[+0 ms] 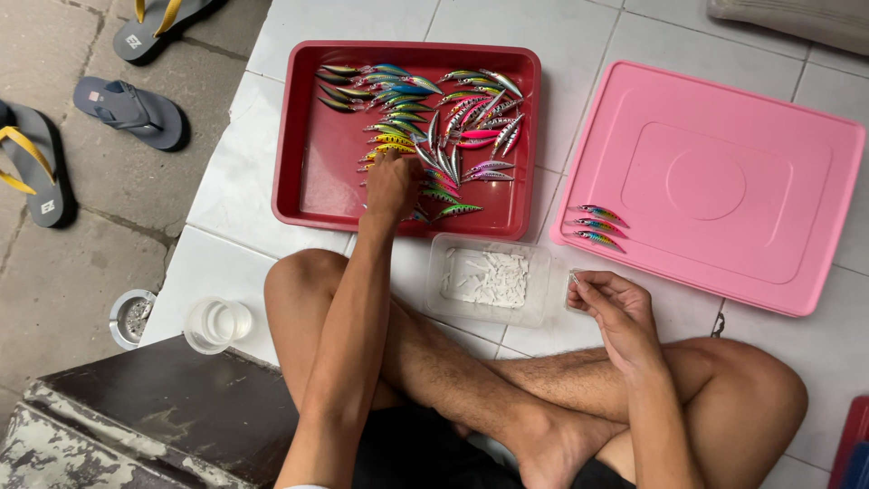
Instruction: The person sits cross-legged on the floor and assembles fishing lures by attaching small white plastic pieces to the hooks of colorful lures. They pick up lures from a red tray, attach the pieces, and place the finished lures on a pink lid.
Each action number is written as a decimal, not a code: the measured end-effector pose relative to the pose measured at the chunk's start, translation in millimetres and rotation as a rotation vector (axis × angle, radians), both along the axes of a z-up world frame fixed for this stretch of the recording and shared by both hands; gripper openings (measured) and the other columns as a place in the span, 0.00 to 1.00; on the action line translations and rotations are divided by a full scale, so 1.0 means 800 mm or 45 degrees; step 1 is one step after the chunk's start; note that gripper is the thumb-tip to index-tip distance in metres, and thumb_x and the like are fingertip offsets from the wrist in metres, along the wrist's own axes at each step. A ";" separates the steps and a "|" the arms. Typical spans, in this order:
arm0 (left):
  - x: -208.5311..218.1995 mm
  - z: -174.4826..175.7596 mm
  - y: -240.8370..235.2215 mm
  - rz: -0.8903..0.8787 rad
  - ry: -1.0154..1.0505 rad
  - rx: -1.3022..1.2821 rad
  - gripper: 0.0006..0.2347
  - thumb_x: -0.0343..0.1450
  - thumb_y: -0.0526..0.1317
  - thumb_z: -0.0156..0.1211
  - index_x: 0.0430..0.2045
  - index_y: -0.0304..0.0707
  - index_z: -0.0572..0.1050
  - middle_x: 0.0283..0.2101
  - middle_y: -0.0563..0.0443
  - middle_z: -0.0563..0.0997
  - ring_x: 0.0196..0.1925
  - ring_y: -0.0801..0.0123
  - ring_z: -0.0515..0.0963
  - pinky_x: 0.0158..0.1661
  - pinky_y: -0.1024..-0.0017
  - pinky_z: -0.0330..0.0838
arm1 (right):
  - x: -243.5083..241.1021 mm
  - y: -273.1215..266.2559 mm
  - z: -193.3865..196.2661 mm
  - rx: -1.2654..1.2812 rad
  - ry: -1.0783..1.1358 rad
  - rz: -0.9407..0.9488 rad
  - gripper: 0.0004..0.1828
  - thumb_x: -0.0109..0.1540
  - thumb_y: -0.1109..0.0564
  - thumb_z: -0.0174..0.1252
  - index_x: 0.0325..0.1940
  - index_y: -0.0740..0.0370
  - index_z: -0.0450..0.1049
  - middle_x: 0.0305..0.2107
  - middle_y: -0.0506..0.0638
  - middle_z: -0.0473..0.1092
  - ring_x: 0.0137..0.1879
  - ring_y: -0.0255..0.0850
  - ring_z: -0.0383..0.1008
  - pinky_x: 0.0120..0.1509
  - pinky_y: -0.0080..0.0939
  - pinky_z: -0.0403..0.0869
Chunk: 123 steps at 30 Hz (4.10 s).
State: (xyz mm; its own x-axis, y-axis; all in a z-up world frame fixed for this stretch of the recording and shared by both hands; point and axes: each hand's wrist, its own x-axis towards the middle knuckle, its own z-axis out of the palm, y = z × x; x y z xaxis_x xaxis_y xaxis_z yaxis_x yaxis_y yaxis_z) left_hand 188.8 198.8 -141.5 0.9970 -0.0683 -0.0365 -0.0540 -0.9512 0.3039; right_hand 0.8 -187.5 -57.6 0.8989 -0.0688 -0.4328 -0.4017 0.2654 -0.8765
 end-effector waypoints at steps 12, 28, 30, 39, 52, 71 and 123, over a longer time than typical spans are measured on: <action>-0.030 0.115 -0.021 0.042 0.127 -0.591 0.07 0.62 0.39 0.73 0.27 0.38 0.84 0.30 0.39 0.84 0.40 0.42 0.83 0.41 0.53 0.72 | -0.003 -0.001 0.007 0.021 -0.037 -0.032 0.08 0.64 0.65 0.63 0.47 0.72 0.78 0.34 0.60 0.77 0.41 0.43 0.80 0.52 0.44 0.82; -0.204 0.185 -0.207 0.566 0.177 -2.251 0.08 0.71 0.29 0.65 0.41 0.23 0.80 0.35 0.36 0.84 0.34 0.62 0.86 0.38 0.65 0.87 | -0.028 0.039 0.067 -0.349 -0.540 -0.247 0.07 0.63 0.67 0.65 0.44 0.74 0.78 0.34 0.60 0.77 0.42 0.41 0.80 0.52 0.44 0.82; -0.220 0.172 -0.227 0.625 0.185 -2.266 0.08 0.72 0.29 0.64 0.42 0.21 0.80 0.37 0.35 0.84 0.36 0.64 0.86 0.40 0.66 0.87 | -0.030 0.047 0.076 -0.552 -0.773 -0.206 0.07 0.60 0.71 0.67 0.42 0.76 0.80 0.33 0.63 0.77 0.41 0.47 0.81 0.50 0.46 0.82; -0.232 0.175 -0.246 0.527 0.115 -2.167 0.09 0.72 0.30 0.63 0.43 0.21 0.80 0.38 0.36 0.84 0.39 0.63 0.86 0.41 0.65 0.86 | -0.016 0.079 0.127 -1.174 -1.254 -0.174 0.06 0.57 0.70 0.71 0.36 0.66 0.85 0.29 0.54 0.79 0.35 0.47 0.82 0.43 0.45 0.80; -0.234 0.176 -0.246 0.497 -0.033 -2.132 0.06 0.71 0.28 0.65 0.38 0.23 0.81 0.35 0.37 0.83 0.39 0.58 0.87 0.39 0.65 0.87 | -0.007 0.088 0.130 -1.272 -1.444 -0.172 0.07 0.55 0.73 0.72 0.35 0.70 0.84 0.28 0.57 0.80 0.31 0.50 0.81 0.41 0.48 0.81; -0.232 0.176 -0.248 0.486 0.005 -2.164 0.06 0.73 0.29 0.61 0.40 0.23 0.81 0.35 0.38 0.82 0.41 0.60 0.86 0.40 0.65 0.86 | -0.005 0.080 0.117 -1.309 -1.434 -0.142 0.08 0.55 0.73 0.73 0.37 0.70 0.84 0.29 0.56 0.80 0.33 0.50 0.82 0.45 0.48 0.80; -0.229 0.167 -0.242 0.498 0.097 -2.157 0.12 0.59 0.26 0.77 0.32 0.20 0.80 0.30 0.38 0.82 0.32 0.65 0.87 0.31 0.79 0.86 | -0.029 0.061 0.045 -0.090 -0.278 -0.113 0.11 0.65 0.61 0.59 0.43 0.76 0.78 0.28 0.63 0.78 0.34 0.45 0.82 0.40 0.46 0.84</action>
